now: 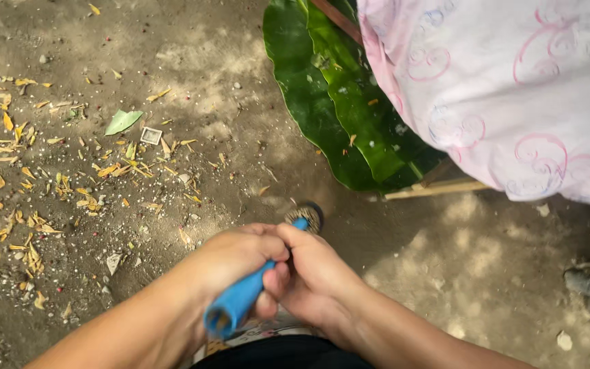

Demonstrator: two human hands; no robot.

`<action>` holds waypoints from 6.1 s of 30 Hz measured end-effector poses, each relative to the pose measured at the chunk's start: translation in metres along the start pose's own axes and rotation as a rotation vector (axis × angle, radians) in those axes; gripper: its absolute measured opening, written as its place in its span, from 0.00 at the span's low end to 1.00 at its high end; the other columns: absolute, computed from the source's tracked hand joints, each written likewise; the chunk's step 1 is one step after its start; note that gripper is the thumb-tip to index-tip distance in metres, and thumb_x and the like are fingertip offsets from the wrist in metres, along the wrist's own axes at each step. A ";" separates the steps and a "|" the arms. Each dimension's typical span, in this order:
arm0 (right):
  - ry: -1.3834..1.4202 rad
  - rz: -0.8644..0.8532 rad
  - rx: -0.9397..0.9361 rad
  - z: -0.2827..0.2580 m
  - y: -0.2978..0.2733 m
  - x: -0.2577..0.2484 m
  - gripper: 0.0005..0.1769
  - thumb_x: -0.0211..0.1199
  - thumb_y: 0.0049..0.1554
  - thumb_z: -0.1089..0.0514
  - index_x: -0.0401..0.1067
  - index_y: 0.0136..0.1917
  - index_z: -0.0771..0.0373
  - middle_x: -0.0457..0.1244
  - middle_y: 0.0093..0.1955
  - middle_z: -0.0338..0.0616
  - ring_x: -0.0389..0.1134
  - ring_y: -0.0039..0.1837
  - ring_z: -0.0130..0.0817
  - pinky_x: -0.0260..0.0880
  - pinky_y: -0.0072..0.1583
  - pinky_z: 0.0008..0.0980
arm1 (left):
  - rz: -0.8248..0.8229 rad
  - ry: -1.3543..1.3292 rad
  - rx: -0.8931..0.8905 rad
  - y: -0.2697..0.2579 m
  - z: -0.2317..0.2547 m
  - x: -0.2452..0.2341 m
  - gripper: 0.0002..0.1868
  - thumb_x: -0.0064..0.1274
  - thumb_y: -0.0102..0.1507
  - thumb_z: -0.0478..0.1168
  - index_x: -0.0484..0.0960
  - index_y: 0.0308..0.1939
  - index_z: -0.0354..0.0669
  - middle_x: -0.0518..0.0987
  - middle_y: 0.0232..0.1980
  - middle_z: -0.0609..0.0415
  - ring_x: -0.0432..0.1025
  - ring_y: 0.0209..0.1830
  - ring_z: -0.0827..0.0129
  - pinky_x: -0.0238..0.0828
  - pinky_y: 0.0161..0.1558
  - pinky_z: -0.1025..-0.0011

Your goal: The person sweeps leaves and dirt across the outdoor ground using a broom.

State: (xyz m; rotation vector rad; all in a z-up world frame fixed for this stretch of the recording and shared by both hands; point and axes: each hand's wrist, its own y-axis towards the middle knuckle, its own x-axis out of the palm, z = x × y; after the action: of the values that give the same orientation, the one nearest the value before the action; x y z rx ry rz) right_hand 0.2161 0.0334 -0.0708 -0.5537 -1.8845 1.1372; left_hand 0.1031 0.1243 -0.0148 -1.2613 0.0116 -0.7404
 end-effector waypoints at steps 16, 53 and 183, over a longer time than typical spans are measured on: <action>0.000 0.011 -0.206 -0.028 0.002 0.031 0.10 0.50 0.65 0.54 0.65 0.48 0.63 0.62 0.35 0.40 0.64 0.34 0.29 0.65 0.37 0.27 | 0.236 0.152 0.126 -0.017 0.025 0.041 0.27 0.38 0.70 0.42 0.52 0.72 0.56 0.76 0.27 0.49 0.70 0.16 0.64 0.69 0.19 0.65; 0.104 0.021 0.038 -0.096 0.074 -0.038 0.07 0.54 0.60 0.58 0.70 0.44 0.63 0.62 0.34 0.38 0.60 0.27 0.22 0.63 0.30 0.19 | -0.305 -0.064 -0.365 0.115 0.080 0.012 0.13 0.46 0.67 0.40 0.71 0.27 0.41 0.71 0.17 0.59 0.65 0.11 0.80 0.63 0.11 0.80; -0.049 -0.362 0.333 -0.245 0.282 0.185 0.14 0.57 0.61 0.48 0.72 0.48 0.61 0.66 0.36 0.43 0.66 0.32 0.34 0.66 0.32 0.27 | 0.382 -0.049 0.167 0.113 0.294 -0.146 0.08 0.51 0.61 0.39 0.79 0.33 0.38 0.73 0.23 0.48 0.68 0.15 0.64 0.61 0.14 0.65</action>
State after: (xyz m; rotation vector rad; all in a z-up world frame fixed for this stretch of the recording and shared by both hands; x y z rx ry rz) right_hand 0.3055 0.4252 -0.1791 0.0024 -1.6982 1.1906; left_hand 0.1628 0.4616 -0.0688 -1.0756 0.1445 -0.3719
